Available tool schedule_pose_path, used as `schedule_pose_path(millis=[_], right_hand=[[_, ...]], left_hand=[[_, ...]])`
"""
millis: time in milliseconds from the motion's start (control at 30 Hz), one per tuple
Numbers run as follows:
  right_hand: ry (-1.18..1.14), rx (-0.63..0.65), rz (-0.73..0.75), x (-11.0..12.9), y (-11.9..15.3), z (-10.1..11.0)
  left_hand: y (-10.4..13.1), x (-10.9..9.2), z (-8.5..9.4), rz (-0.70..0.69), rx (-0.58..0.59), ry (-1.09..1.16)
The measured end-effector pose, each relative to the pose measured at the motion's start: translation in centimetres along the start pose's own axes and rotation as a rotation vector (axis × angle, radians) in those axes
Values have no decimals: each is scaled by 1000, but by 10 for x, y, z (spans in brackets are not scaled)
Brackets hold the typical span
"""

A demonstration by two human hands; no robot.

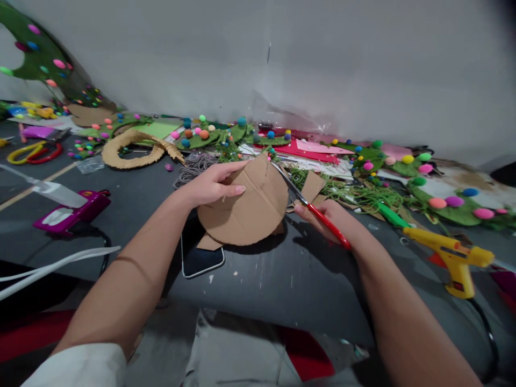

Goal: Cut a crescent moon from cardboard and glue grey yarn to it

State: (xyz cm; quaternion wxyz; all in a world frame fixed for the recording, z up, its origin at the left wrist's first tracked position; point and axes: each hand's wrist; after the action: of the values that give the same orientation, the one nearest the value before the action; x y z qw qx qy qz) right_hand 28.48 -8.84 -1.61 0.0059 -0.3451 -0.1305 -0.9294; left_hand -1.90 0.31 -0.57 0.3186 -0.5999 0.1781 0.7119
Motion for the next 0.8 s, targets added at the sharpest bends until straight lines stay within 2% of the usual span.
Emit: schedule_pose_path(millis=[100,233,400,800], right_hand=[[-10,-14,40,-9,-4,1],[3,33,73,-17,-6,3],[43,90,83,-16,-2,4],[60,80,56,-11,-3,3]], left_hand=[[0,-1,-1,0,-8,-20],[-2,2,-2,-5,9,-56],[-2,5,-2,-18,26,-65],[-2,10,1,-35,71,-105]])
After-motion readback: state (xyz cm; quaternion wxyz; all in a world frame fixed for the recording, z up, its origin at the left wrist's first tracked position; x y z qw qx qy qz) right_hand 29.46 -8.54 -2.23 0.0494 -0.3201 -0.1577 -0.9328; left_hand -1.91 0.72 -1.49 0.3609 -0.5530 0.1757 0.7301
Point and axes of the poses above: each hand's wrist, its own y-axis away from the middle knuckle, its own z-axis out of the back of the hand, x = y × z, and after that the axes turned 2 degrees about y, right-handed
